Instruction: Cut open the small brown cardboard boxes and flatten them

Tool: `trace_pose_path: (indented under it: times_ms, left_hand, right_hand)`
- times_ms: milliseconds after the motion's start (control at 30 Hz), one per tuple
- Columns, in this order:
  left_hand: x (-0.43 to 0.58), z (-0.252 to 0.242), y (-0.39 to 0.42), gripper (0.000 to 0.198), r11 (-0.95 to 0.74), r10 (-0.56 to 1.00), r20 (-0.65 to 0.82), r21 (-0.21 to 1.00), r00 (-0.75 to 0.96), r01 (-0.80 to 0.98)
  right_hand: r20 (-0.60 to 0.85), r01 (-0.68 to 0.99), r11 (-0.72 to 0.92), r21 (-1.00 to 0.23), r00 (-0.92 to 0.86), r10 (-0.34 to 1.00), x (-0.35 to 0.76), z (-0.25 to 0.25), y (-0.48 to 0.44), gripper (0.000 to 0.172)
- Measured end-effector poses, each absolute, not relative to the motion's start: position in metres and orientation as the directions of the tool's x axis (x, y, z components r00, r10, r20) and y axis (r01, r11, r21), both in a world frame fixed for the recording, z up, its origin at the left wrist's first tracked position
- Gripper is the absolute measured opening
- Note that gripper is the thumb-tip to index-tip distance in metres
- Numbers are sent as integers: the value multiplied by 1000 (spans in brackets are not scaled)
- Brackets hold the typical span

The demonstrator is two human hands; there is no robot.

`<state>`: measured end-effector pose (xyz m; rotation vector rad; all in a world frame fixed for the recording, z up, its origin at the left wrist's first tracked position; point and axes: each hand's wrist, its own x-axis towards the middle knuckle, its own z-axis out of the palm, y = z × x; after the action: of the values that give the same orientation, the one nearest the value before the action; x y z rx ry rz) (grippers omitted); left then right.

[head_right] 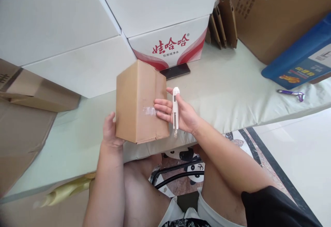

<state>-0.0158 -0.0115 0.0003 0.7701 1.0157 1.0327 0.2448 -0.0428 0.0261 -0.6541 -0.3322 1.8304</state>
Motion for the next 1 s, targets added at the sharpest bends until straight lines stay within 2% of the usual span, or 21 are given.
trace_pose_path:
  times_ms: [100, 133, 233, 367, 467, 567, 667, 767, 867, 933, 1000]
  left_hand:
    - [-18, -4, -10, 39, 490, 869, -471, 787, 148, -375]
    - [-18, -4, -9, 38, 491, 866, -484, 771, 129, -405]
    - [-16, -2, -6, 39, 401, 905, -418, 774, 82, -490]
    - [-17, -1, -3, 36, 295, 947, -316, 794, 54, -532]
    - [-14, -2, -2, 40, 256, 960, -278, 806, 42, -534]
    - [-2, -2, -4, 43, 252, 962, -268, 801, 51, -542]
    - [16, -4, -6, 39, 338, 935, -339, 770, 102, -541]
    - [31, -10, -7, 38, 472, 880, -433, 748, 196, -466]
    - [39, -19, -6, 48, 513, 857, -465, 816, 224, -266]
    - [42, -22, -7, 60, 380, 921, -365, 918, 134, -112]
    - [44, -20, -11, 60, 102, 995, -102, 995, 6, 21]
  right_hand:
    - [-262, -800, -270, -535, -147, 954, 247, 29, -42, 27]
    - [-254, -815, -220, -536, -93, 963, 250, 28, -40, 26]
    - [-218, -826, -89, -557, 42, 975, 263, 26, -32, 24]
    - [-179, -762, 71, -643, 241, 954, 278, 20, -24, 51]
    - [-133, -655, 150, -741, 362, 923, 278, 14, -24, 59]
    - [-6, -549, 217, -807, 376, 927, 268, 7, -29, 60]
    - [186, -399, 321, -859, 340, 922, 258, 1, -37, 51]
    - [338, -141, 374, -917, 228, 913, 258, 0, -44, 33]
    - [414, 16, 418, -908, 179, 893, 267, 3, -49, 26]
    - [456, 76, 450, -890, 161, 875, 273, 6, -51, 25]
    - [518, 155, 502, -851, 92, 851, 275, 7, -52, 23]
